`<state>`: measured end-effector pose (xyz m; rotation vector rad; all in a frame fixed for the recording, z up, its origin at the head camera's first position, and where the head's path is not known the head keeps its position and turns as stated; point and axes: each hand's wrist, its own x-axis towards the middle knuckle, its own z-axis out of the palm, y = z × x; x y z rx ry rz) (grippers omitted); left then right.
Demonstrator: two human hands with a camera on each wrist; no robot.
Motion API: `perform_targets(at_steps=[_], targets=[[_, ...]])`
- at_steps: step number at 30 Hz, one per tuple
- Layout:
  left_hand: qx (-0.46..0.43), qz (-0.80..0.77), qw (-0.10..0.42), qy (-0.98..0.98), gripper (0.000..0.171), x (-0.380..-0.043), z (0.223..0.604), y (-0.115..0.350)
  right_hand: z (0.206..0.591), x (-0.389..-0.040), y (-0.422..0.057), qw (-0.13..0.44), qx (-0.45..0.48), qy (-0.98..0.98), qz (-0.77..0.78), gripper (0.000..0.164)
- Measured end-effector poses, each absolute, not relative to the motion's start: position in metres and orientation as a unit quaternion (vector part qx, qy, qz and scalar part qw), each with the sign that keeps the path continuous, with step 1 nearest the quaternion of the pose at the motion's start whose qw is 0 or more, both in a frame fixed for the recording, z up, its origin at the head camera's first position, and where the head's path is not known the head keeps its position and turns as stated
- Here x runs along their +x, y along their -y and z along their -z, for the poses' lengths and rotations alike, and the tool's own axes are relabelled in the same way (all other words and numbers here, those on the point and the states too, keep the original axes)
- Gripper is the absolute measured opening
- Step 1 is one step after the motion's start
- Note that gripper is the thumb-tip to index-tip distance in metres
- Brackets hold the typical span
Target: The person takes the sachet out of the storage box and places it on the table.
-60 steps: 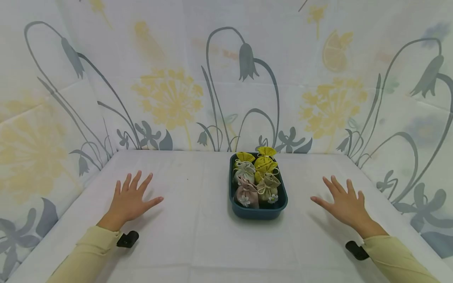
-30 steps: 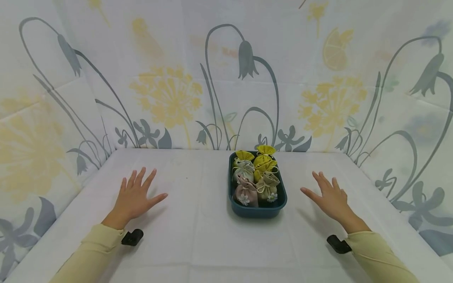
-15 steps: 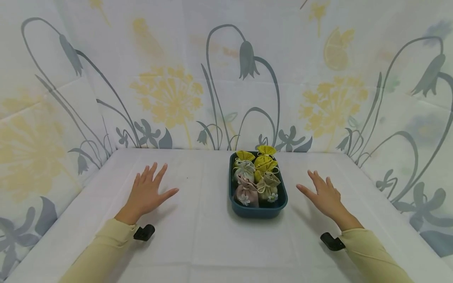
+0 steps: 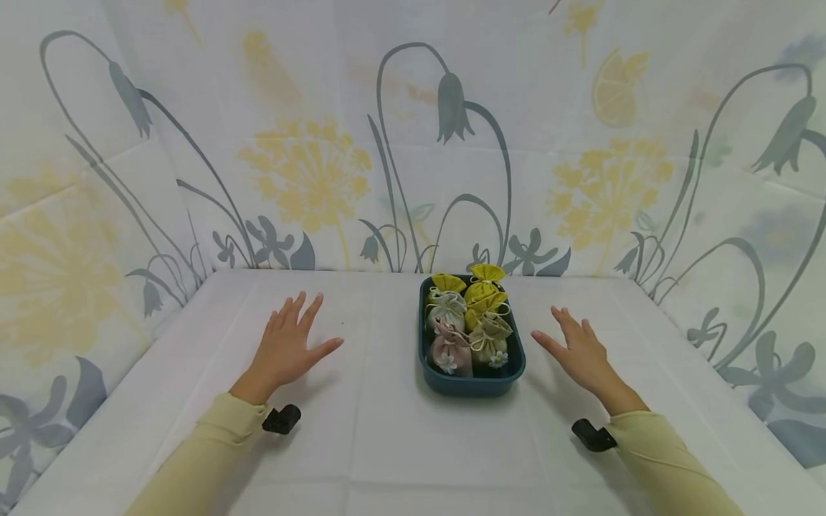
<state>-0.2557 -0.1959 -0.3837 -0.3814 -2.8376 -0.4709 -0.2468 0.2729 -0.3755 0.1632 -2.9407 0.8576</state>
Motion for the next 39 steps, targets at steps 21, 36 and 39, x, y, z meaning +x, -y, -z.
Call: perform_targets(at_steps=[21,36,39], targets=[[-0.183,0.186,0.130,0.957,0.082,-0.259,0.375,0.157,0.378,-0.256,-0.248,0.017,0.080,0.928,-0.363,0.076],[-0.242,0.210,0.140,0.937,0.077,-0.268,0.369,0.126,0.377,-0.254,-0.237,-0.010,0.081,0.909,-0.409,0.069],[-0.255,0.220,0.138,0.931,0.076,-0.268,0.367,0.119,0.378,-0.254,-0.236,-0.019,0.077,0.901,-0.426,0.067]])
